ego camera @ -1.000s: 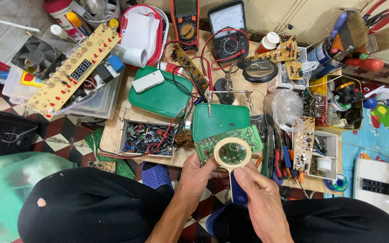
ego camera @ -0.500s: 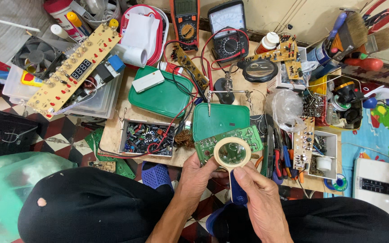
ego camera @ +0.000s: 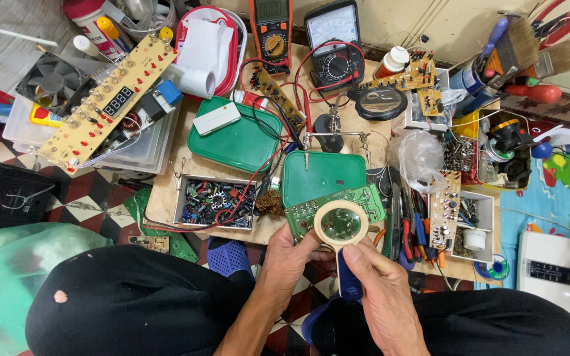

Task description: The person holds a green circuit board and uses a magnifying glass to inspect its components. They then use a soldering iron to work on the board, occasionally adjusting the board's position and using a fan to cool it.

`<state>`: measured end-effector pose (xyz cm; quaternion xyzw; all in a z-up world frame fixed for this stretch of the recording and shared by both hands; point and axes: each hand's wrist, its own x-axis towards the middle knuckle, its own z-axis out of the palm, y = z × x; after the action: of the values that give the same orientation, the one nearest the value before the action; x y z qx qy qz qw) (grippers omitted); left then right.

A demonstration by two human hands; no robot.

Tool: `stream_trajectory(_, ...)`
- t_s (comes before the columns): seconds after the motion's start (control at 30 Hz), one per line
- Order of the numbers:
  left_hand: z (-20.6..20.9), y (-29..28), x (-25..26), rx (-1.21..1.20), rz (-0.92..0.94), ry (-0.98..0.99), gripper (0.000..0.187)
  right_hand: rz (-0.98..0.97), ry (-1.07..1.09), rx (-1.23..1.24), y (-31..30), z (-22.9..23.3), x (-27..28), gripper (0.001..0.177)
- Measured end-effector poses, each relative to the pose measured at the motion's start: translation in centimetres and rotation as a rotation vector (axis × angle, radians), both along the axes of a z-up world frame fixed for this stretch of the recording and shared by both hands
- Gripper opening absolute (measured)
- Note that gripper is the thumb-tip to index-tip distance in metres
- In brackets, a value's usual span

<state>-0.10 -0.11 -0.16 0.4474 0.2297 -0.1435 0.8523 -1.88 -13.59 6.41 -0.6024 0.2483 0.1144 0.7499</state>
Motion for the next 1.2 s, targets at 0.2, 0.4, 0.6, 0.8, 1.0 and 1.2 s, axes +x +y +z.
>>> stream_trajectory(0.2, -0.4, 0.0, -0.1, 0.009, 0.003, -0.029, 0.043, 0.005, 0.032, -0.015, 0.1, 0.2, 0.0, 0.047)
stream_trajectory(0.4, 0.8, 0.2, -0.1, 0.009, -0.011, 0.015, 0.048, 0.024, -0.049, -0.027, -0.3, -0.3, -0.3, 0.041)
stream_trajectory(0.6, 4.1, 0.0, 0.9, 0.168, 0.036, 0.072, 0.035, 0.166, 0.047, -0.174, -4.6, 3.2, -0.1, 0.046)
stream_trajectory(0.8, 3.3, -1.3, 1.1, 0.149, 0.219, 0.280, 0.031, -0.268, -0.452, -0.507, -17.5, 10.2, -0.7, 0.047)
stream_trajectory(1.0, 1.5, -3.1, 1.0, 0.184, 0.277, 0.273, 0.034, -0.213, 0.007, -1.078, -32.3, -2.6, 5.1, 0.043)
stream_trajectory(1.2, 5.6, -6.0, 2.2, -0.016, 0.286, 0.417, 0.049, 0.251, 0.278, -1.295, -33.0, -11.8, 8.8, 0.053)
